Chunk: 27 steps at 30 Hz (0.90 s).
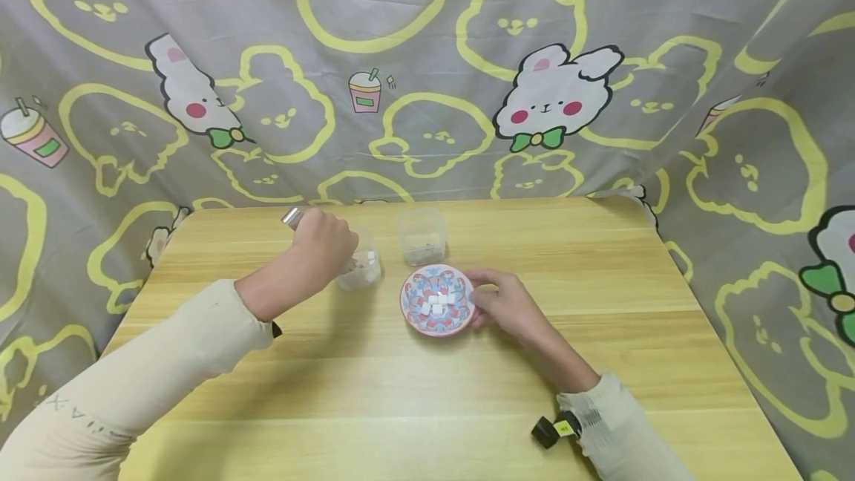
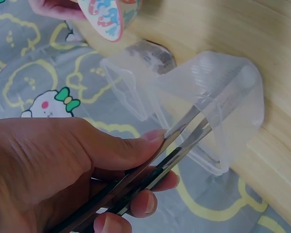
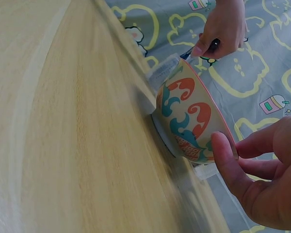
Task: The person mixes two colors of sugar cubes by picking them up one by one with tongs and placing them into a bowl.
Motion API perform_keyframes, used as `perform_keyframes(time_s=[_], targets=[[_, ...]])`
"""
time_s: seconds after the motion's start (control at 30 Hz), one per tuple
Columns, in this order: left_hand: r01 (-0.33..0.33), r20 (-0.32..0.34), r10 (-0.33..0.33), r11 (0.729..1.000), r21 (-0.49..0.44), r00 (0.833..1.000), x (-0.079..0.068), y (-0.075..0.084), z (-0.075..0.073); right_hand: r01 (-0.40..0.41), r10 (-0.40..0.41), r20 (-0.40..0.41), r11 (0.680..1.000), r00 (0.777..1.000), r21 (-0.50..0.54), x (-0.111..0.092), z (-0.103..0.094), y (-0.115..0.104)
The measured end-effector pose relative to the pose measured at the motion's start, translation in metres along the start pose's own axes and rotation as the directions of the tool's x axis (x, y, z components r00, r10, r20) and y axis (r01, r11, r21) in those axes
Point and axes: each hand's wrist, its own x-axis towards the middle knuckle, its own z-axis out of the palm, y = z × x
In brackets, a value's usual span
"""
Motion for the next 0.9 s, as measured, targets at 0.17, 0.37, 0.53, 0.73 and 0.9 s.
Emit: perform_keyframes(time_s=[0.17,0.37,0.53,0.73,0.9], targets=[[-0.004,-0.017,0.004,1.0,-0.013,1.0,-0.001,-0.002,0.003,0.001,-0.001,0.0,1.0,1.0,0.001,0.0,-0.001,0.0],[0.028,-0.071,-0.029,0.999,-0.024,0.997,-0.006,-0.003,0.011,-0.003,0.003,0.0,1.0,1.0,0.004,0.0,-0.001,0.0],[0.09,-0.19,-0.1,0.994,-0.058,0.977,-0.014,-0.003,0.02,-0.011,0.011,0.003,1.0,1.0,0.0,0.0,-0.001,0.001],[0.107,-0.313,-0.133,0.989,-0.1,0.94,-0.02,-0.006,0.034,-0.016,0.016,0.0,1.0,1.0,0.007,0.0,-0.001,0.001],[0.09,-0.311,-0.135,0.984,-0.152,0.941,-0.027,-0.014,0.047,-0.013,0.013,-0.001,1.0,1.0,0.02,0.0,0.0,0.001]])
